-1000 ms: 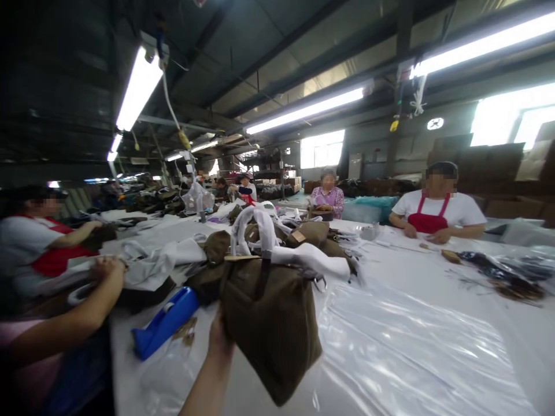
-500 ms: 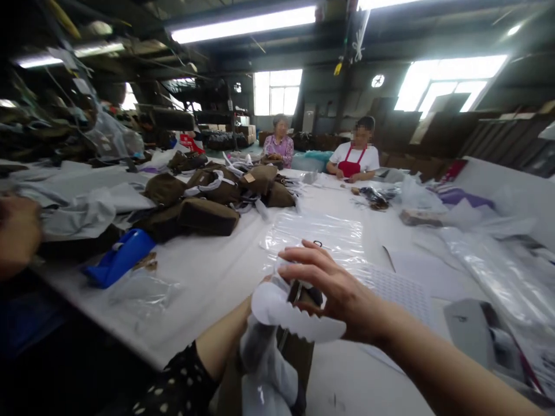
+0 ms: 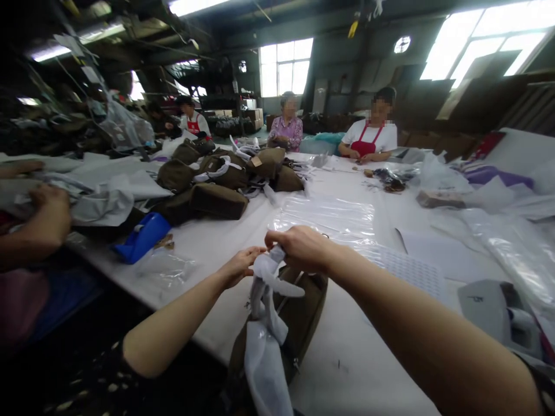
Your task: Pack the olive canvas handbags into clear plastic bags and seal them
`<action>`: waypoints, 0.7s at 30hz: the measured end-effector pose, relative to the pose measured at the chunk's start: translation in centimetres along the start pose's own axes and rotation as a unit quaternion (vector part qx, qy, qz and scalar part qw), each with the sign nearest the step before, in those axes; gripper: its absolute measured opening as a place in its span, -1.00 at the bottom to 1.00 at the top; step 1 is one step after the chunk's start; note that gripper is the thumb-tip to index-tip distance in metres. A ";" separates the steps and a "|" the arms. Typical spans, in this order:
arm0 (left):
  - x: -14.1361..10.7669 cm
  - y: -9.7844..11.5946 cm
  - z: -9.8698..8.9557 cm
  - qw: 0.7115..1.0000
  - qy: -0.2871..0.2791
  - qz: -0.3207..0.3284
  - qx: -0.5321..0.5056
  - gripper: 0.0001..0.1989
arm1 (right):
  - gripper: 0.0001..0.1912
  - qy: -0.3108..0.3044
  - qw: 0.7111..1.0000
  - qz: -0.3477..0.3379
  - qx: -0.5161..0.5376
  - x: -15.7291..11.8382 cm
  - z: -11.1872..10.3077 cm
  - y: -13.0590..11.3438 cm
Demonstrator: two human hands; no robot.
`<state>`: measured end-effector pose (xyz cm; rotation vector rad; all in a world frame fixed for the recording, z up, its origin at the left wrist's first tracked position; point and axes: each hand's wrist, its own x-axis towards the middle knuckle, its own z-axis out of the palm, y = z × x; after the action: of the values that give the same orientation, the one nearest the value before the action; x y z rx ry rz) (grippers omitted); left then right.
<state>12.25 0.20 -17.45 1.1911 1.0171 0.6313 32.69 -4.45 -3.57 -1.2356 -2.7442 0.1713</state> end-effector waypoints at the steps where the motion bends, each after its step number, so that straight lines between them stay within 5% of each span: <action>1: -1.3 1.0 -0.6 1.000 -0.008 0.005 0.001 -0.43 | -0.75 0.019 0.999 0.030 -0.019 0.4 -0.4 0.2; 7: -7.0 7.1 -1.6 0.972 -0.122 -0.003 0.201 -0.02 | -0.70 0.088 0.982 0.161 -0.046 -0.3 -0.7 1.4; 10: -6.6 6.6 0.3 0.936 -0.068 0.061 0.341 0.19 | -0.71 0.114 0.964 0.236 -0.037 -1.0 0.1 0.9; 14: -4.8 5.1 2.2 0.893 0.003 0.176 0.415 -0.02 | -0.72 0.158 0.946 0.284 -0.019 -2.7 0.6 0.2; 18: -3.9 8.3 2.0 0.869 -0.178 0.152 0.436 -0.35 | -0.68 0.150 0.956 0.252 0.014 -6.9 1.0 -2.0; 21: -3.8 10.6 2.2 0.826 -0.269 0.183 0.460 -0.50 | -0.69 0.156 0.977 0.147 0.017 -11.1 2.5 -5.6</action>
<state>13.68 -0.97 -6.15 2.2986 0.5762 0.0097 35.51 -16.62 -5.97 -1.5100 -2.2779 0.0454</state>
